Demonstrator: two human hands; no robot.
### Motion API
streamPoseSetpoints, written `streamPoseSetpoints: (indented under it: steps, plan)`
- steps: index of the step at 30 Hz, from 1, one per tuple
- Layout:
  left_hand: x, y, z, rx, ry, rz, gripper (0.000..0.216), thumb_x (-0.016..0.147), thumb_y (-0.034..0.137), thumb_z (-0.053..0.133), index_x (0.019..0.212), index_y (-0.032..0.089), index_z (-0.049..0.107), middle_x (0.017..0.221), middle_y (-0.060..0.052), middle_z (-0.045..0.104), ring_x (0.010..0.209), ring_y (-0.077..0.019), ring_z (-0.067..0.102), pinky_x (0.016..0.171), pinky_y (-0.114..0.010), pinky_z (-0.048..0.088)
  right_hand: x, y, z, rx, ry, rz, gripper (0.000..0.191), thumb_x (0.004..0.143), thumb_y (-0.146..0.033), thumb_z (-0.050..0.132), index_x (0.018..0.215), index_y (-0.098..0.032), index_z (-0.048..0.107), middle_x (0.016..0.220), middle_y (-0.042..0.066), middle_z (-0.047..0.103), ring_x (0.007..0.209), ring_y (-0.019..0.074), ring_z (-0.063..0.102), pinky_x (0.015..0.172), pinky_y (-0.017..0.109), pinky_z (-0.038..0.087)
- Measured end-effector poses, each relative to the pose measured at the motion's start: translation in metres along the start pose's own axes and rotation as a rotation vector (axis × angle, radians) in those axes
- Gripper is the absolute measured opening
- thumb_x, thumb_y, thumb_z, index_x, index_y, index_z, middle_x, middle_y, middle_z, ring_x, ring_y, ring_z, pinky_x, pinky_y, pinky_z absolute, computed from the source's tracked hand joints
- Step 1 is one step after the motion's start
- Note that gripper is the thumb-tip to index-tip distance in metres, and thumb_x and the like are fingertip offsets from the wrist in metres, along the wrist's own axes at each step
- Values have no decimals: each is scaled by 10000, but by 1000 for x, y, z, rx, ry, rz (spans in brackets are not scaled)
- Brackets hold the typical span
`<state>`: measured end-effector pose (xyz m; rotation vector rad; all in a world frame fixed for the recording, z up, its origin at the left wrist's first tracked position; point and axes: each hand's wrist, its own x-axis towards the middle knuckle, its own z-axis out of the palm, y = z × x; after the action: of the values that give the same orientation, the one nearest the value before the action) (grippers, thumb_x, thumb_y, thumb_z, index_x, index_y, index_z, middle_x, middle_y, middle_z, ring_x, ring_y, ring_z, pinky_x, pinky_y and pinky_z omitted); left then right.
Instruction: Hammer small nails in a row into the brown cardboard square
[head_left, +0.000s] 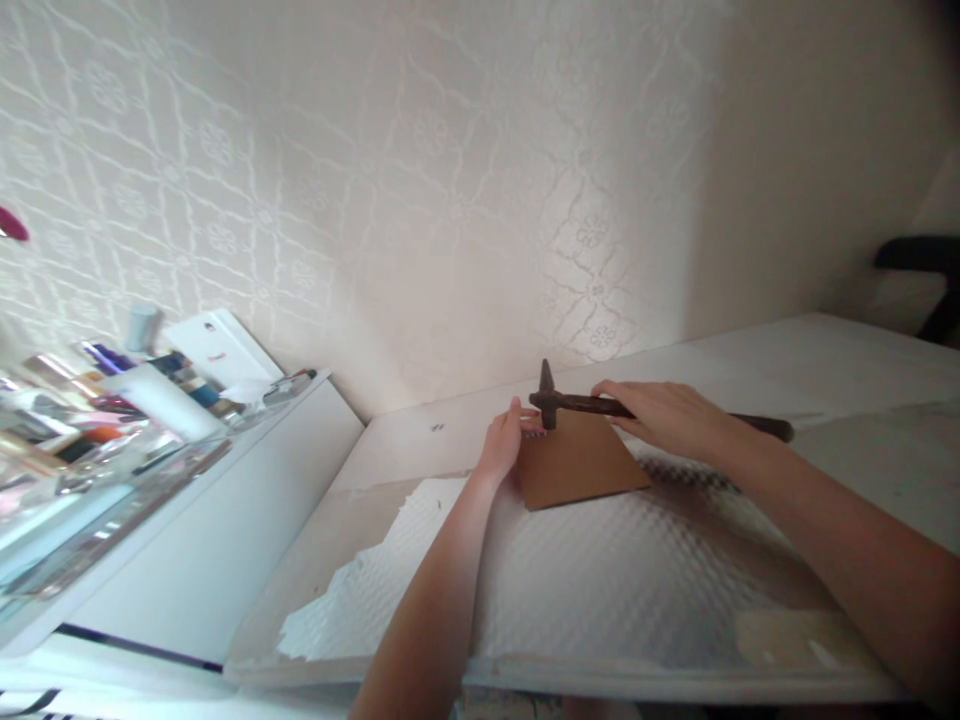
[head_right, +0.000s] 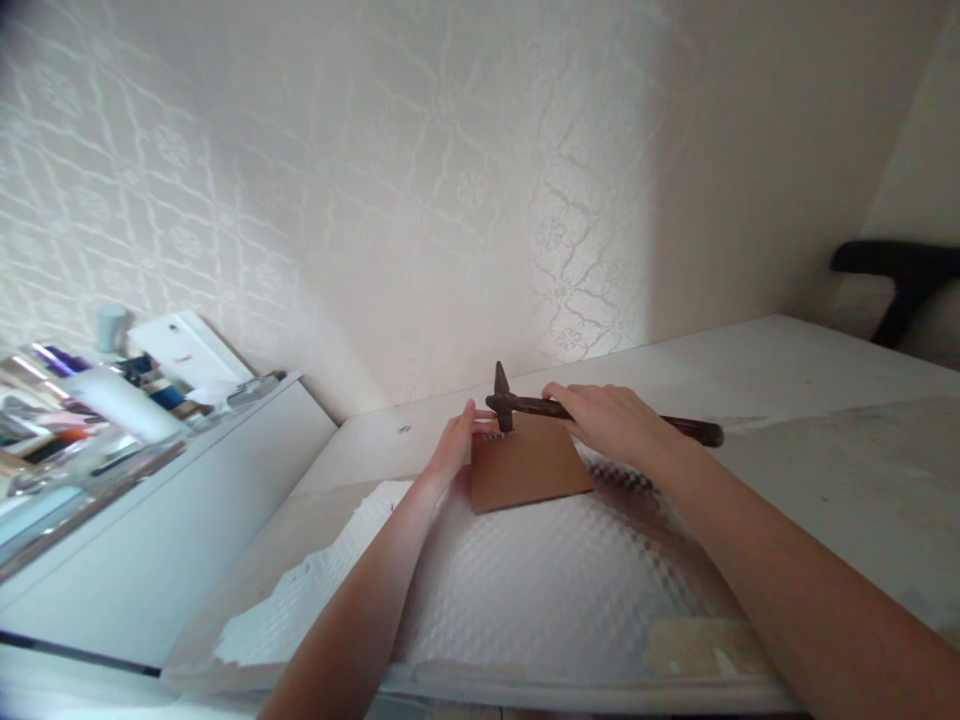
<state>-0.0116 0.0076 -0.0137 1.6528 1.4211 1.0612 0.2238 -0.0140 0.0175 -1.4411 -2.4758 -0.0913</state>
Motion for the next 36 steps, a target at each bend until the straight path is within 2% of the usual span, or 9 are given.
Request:
streamPoseSetpoints:
  steps: [6, 10, 18, 22, 30, 36]
  plan:
    - [0, 0, -1, 6, -9, 18, 624, 906, 535, 224, 903, 110, 681, 759, -99, 718, 865, -230, 659, 899, -367, 417, -2, -2, 7, 41, 1, 57, 226, 891, -261, 402, 1034, -189, 560, 943, 83, 664, 859, 230, 630, 642, 289, 395]
    - [1, -1, -1, 8, -6, 21, 646, 905, 543, 211, 911, 102, 683, 784, -108, 721, 880, -235, 656, 906, -372, 417, -3, -3, 9, 6, 0, 83, 241, 904, -279, 400, 1074, -173, 534, 878, 91, 671, 801, 239, 639, 615, 293, 392]
    - [2, -4, -1, 19, -1, -43, 692, 889, 597, 205, 931, 103, 688, 823, -113, 727, 999, -261, 620, 971, -394, 376, -3, -11, 10, 46, 113, -14, 235, 915, -281, 392, 1090, -189, 520, 946, 83, 672, 788, 219, 642, 606, 280, 400]
    - [1, -3, -1, 34, 15, -24, 704, 889, 593, 196, 872, 105, 704, 829, -121, 725, 997, -263, 621, 985, -391, 361, -4, -13, 6, 51, 158, 9, 239, 916, -283, 391, 1096, -196, 523, 967, 80, 668, 803, 215, 641, 626, 279, 410]
    - [3, -7, -3, 23, 34, -5, 646, 887, 588, 247, 942, 117, 686, 858, -112, 721, 908, -248, 648, 922, -393, 406, -5, -15, 6, 34, 39, 9, 250, 901, -270, 413, 1118, -220, 527, 932, 78, 672, 808, 213, 636, 657, 280, 413]
    - [4, -7, -4, 57, 46, 13, 631, 911, 535, 209, 928, 125, 689, 860, -110, 721, 961, -239, 628, 927, -382, 405, -5, -14, 6, 48, 64, 50, 276, 912, -293, 391, 1147, -217, 513, 943, 84, 672, 822, 220, 633, 657, 283, 417]
